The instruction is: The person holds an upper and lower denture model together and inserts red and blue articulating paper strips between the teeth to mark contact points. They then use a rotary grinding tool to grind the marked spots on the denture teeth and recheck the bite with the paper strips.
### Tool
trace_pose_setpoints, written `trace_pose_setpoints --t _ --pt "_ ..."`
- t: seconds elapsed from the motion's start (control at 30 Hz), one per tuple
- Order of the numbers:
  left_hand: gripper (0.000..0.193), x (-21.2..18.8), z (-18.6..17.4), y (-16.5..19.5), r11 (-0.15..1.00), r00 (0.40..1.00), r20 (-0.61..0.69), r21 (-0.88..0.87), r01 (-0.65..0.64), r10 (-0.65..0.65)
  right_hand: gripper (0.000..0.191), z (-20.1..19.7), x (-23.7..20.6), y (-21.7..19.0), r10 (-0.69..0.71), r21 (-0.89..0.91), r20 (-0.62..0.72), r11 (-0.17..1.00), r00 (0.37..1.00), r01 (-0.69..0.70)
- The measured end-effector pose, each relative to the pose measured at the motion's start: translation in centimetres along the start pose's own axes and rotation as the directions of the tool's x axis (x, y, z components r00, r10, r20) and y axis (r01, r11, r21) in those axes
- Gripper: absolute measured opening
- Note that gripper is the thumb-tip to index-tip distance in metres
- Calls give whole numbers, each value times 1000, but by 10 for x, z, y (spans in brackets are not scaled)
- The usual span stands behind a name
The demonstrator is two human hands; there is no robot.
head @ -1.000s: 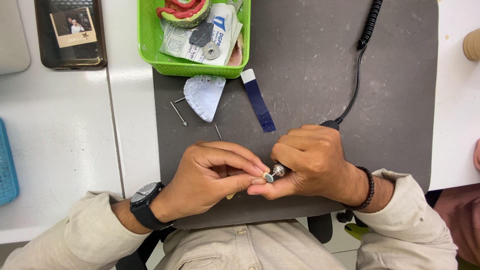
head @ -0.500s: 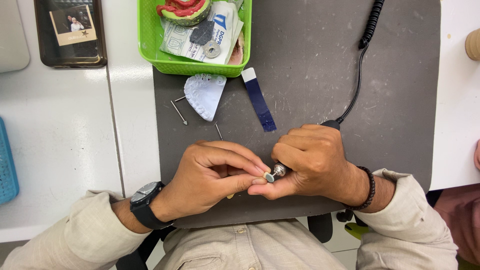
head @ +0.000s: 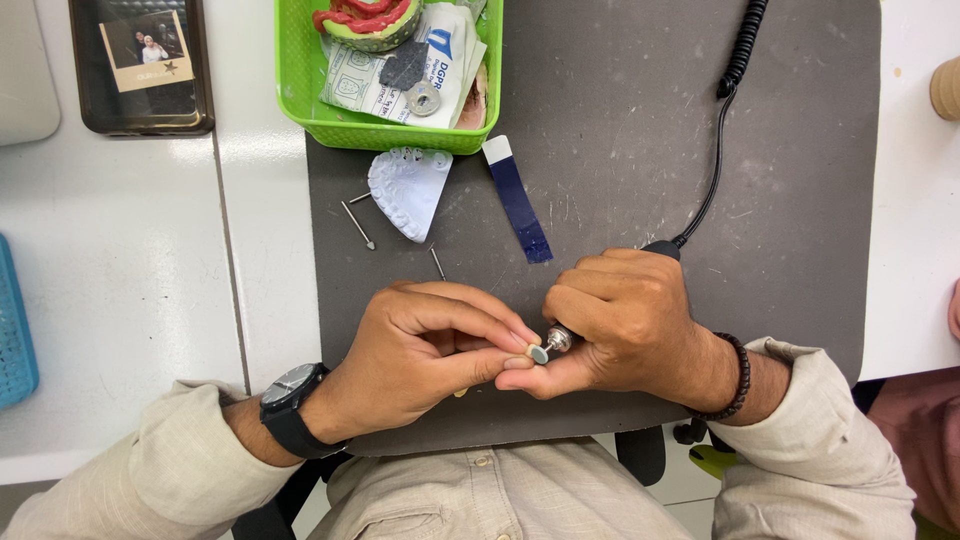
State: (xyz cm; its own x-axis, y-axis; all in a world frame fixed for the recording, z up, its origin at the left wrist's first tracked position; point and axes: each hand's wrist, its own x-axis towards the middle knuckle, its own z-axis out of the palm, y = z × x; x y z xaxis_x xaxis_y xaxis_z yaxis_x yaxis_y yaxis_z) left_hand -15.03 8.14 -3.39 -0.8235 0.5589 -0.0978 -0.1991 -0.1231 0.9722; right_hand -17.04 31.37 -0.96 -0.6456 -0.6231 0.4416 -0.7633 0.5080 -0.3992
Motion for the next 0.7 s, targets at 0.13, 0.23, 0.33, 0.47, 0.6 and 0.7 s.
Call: trace_pose_setpoints --t 0.13,0.23,0.33,0.47,0.6,0.7 --pt "10 -1 0 0 1000 1000 -4 -14 3 -3 68 0 0 1 -3 4 3 1000 1000 3" --pt "9 -1 0 0 1000 1000 -6 -22 1 -1 69 1 0 0 -7 2 4 1000 1000 7" --pt "9 -1 0 0 1000 1000 -2 -8 0 0 68 0 0 0 -7 2 2 1000 1000 7" --pt "8 -1 -1 1 1000 1000 5 3 -3 3 69 0 0 0 -13 -1 2 1000 1000 13" --pt "8 -1 0 0 1000 1000 2 3 -7 7 68 0 0 0 -11 6 3 1000 1000 11" --pt "9 0 -1 0 1000 1000 1 7 -8 8 68 -1 1 0 -12 1 7 1000 1000 12"
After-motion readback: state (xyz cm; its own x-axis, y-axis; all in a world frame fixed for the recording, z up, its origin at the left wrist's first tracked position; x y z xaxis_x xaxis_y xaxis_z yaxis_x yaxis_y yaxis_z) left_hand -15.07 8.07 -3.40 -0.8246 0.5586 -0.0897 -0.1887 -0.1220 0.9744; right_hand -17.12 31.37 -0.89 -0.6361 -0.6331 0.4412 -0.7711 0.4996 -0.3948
